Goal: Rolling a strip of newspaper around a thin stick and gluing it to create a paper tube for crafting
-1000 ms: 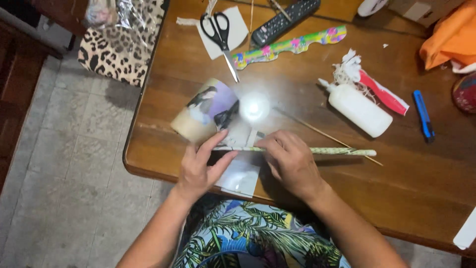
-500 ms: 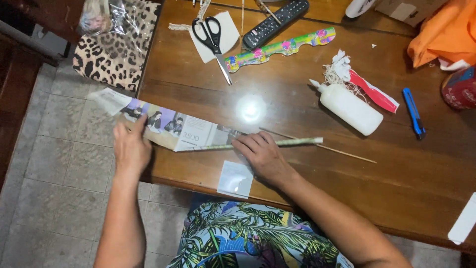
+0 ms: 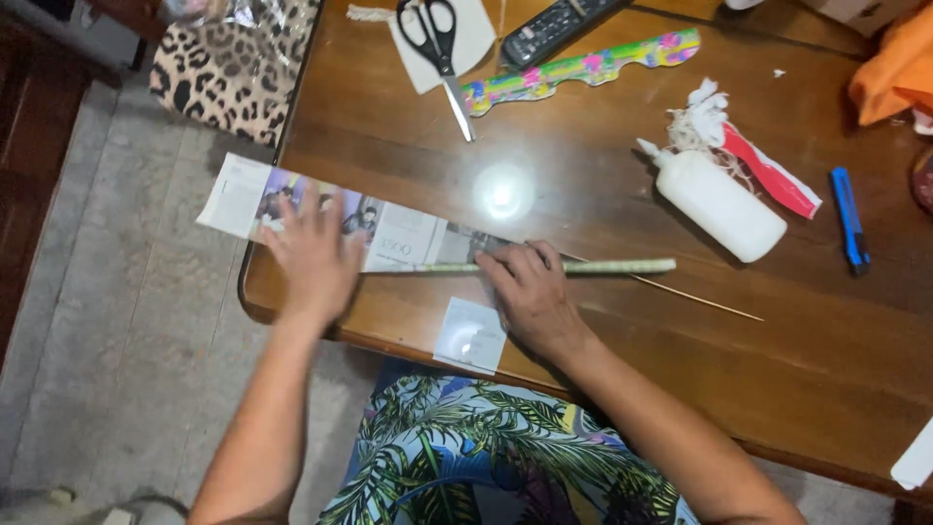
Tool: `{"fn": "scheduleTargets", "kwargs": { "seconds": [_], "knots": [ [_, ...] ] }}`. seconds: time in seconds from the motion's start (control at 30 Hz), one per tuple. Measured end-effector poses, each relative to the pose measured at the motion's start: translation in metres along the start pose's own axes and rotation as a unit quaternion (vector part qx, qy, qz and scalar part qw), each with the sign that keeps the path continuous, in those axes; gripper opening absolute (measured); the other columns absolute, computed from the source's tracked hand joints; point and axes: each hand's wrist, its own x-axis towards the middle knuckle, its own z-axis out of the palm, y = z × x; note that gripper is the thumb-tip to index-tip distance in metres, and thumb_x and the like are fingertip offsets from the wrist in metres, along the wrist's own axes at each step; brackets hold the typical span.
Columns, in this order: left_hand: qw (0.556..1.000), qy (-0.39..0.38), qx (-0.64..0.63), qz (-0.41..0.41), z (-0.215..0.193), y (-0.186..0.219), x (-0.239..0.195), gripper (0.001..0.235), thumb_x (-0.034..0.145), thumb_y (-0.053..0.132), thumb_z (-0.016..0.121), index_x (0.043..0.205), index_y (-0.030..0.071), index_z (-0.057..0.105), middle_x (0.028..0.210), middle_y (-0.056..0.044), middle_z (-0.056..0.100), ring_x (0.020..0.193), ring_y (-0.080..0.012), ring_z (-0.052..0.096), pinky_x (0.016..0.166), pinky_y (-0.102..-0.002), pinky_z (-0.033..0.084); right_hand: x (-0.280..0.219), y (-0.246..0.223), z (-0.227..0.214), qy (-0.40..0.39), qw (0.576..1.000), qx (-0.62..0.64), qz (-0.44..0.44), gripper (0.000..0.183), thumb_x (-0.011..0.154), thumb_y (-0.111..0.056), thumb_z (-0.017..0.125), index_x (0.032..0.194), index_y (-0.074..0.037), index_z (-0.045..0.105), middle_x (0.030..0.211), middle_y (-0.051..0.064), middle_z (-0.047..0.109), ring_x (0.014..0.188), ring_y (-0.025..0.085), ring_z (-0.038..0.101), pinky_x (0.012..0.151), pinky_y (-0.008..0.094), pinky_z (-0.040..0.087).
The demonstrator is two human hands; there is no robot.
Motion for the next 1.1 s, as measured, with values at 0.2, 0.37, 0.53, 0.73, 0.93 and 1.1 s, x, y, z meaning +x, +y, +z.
{"fn": "scheduleTargets", "kwargs": {
  "seconds": [0.2,0.37,0.53,0.73,0.93,1.1],
  "knots": [
    [0.992,-0.067,-0.104,-0.03,0.012,0.009,-0.014,0.056,0.096,0.041,0.034,0.145,0.016,0.023,0.15,-0.014,0.008,0.136,-0.04,0.0,0.1,-0.067,0.0,-0.015,-0.011,-0.009,-0.077,0.995,0.067,-0.014,0.033,0.088,-0.011,0.053,0.119,-0.002,0.05,0.118,0.019,0.056,0.107,0.03,0.054,0.098,0.045,0.041],
    [0.981,-0.145,-0.119,-0.057,0.0,-0.002,-0.008,0.072,0.09,0.06,0.03,0.146,0.019,0.015,0.15,-0.013,0.001,0.135,-0.0395,-0.006,0.104,-0.061,-0.004,-0.026,-0.016,-0.026,-0.047,0.997,0.022,-0.048,0.025,0.089,-0.002,0.05,0.113,0.002,0.055,0.098,0.014,0.061,0.083,0.026,0.055,0.072,0.04,0.041],
    [0.969,-0.15,-0.131,-0.147,0.002,-0.052,0.001,0.067,0.092,0.057,0.027,0.145,0.018,0.016,0.15,-0.01,0.009,0.136,-0.0378,0.004,0.102,-0.063,0.007,-0.045,-0.013,-0.021,-0.062,0.997,-0.006,-0.038,0.037,0.082,-0.009,0.069,0.118,-0.006,0.058,0.095,0.008,0.063,0.085,0.021,0.056,0.081,0.039,0.045],
    [0.947,-0.157,-0.069,-0.273,-0.017,-0.059,0.007,0.059,0.098,0.04,0.032,0.144,0.009,0.015,0.149,-0.011,0.006,0.135,-0.0314,-0.003,0.105,-0.058,-0.007,-0.043,-0.013,-0.023,-0.103,0.995,-0.005,-0.003,0.041,0.083,0.0,0.064,0.122,-0.005,0.055,0.098,0.012,0.059,0.087,0.025,0.052,0.082,0.041,0.043],
    [0.913,-0.001,-0.379,0.149,-0.005,0.059,-0.014,0.029,0.092,0.008,0.045,0.12,0.007,0.044,0.12,-0.012,0.05,0.114,-0.0308,0.046,0.104,-0.048,0.03,-0.015,-0.018,-0.035,-0.094,0.994,0.049,-0.002,0.03,0.086,-0.002,0.061,0.114,-0.003,0.053,0.105,0.018,0.059,0.091,0.03,0.057,0.08,0.044,0.046],
    [0.924,-0.117,-0.268,0.245,0.004,0.102,-0.022,0.04,0.097,0.032,0.037,0.136,0.028,0.038,0.146,0.002,0.031,0.135,-0.0299,0.025,0.101,-0.069,0.008,-0.036,-0.014,-0.025,-0.057,0.998,-0.032,0.012,0.022,0.093,-0.012,0.048,0.11,-0.011,0.061,0.108,0.007,0.06,0.098,0.024,0.058,0.091,0.038,0.044]
  ]
}}
